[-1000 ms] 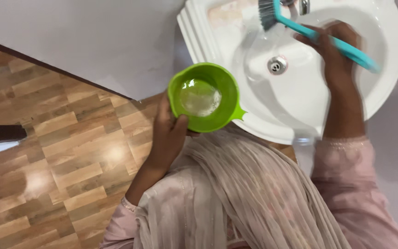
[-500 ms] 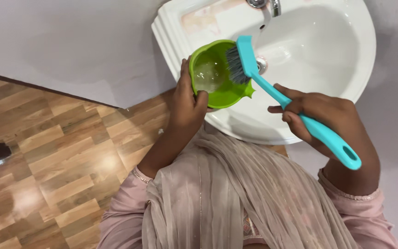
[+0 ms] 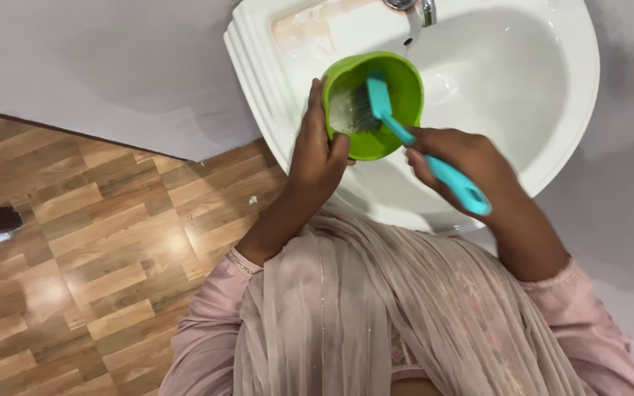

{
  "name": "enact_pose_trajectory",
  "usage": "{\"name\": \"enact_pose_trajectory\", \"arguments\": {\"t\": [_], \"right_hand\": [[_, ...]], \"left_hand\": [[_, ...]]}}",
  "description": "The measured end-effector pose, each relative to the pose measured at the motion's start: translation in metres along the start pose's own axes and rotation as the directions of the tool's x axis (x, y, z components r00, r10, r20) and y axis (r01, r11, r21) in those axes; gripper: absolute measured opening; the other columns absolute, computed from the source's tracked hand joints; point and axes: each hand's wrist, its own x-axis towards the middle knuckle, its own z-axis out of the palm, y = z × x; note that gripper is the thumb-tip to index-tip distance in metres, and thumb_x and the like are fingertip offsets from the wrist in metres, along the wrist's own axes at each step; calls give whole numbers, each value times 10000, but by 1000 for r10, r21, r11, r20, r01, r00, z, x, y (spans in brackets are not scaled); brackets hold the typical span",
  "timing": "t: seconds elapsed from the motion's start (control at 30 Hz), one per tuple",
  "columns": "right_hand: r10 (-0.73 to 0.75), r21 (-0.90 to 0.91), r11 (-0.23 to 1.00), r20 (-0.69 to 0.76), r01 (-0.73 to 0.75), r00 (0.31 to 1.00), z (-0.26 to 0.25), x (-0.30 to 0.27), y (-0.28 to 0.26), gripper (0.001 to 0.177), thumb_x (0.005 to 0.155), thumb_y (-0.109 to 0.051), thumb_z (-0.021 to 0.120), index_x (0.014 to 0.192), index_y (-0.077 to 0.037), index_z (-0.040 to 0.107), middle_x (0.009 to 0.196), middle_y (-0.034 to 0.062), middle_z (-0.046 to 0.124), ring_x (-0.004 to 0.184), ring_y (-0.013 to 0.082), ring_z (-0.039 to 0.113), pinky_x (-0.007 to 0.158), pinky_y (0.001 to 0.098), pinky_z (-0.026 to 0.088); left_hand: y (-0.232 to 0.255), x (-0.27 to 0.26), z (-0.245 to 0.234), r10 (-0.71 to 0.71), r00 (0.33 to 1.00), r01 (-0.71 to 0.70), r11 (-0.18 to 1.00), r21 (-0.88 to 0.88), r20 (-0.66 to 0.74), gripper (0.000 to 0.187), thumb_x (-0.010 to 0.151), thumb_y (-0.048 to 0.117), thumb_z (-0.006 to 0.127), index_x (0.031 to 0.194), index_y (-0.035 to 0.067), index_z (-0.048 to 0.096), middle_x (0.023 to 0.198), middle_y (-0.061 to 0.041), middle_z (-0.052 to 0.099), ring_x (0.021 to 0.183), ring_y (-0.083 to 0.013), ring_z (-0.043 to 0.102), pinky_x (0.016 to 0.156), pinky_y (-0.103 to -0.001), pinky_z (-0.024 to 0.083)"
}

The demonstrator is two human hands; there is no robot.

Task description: The person cleans a sink by scrubbing the ceramic surface and the faucet with a blue-handled brush after dipping it into a green container of liquid.

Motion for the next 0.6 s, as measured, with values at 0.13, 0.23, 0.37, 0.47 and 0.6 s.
{"name": "enact_pose_trajectory", "arguments": {"t": [0.13,0.23,0.37,0.47,0.6], "right_hand": [[75,198,978,-1,-73,997,10,10,-2,119,1003,-97,632,1009,17,665,863,161,719,739,255,712,667,349,547],[141,230,967,-125,-110,982,14,10,-4,144,1078,-99,580,1022,19,640,908,137,728,786,210,733,705,306,556],[323,165,931,34,-324,946,35,4,-3,226,1028,-146,602,910,41,646,767,156,722,600,250,686,578,328,503],[292,637,754,-107,-160,951,32,1,16,289,1146,-160,532,969,59,597,923,192,686,878,267,772,801,329,632],[513,773,600,-172,-208,841,-5,-28,16,218,1106,-172,550,1013,23,579,964,222,697,905,374,765,755,438,665]], "left_hand": [[1,-4,9,182,983,-175,970,166,-25,791,963,-37,529,1652,-3,143,1656,-277,298,1251,-331,635,829,-312,691],[7,-7,12,-38,999,38,997,-63,-4,774,954,-17,487,1628,-19,107,1584,-261,393,1043,-243,710,695,-280,674],[11,-14,12,-104,994,105,992,-67,22,778,947,-7,495,1615,-13,96,1474,-238,483,960,-225,726,660,-269,675],[10,-15,2,-136,990,140,980,-141,32,772,936,-19,477,1614,3,108,1434,-231,497,994,-221,718,663,-279,692],[5,-15,-18,-135,989,146,941,-305,55,739,941,-48,443,1624,31,173,1426,-231,496,1055,-240,706,727,-312,714]]}}
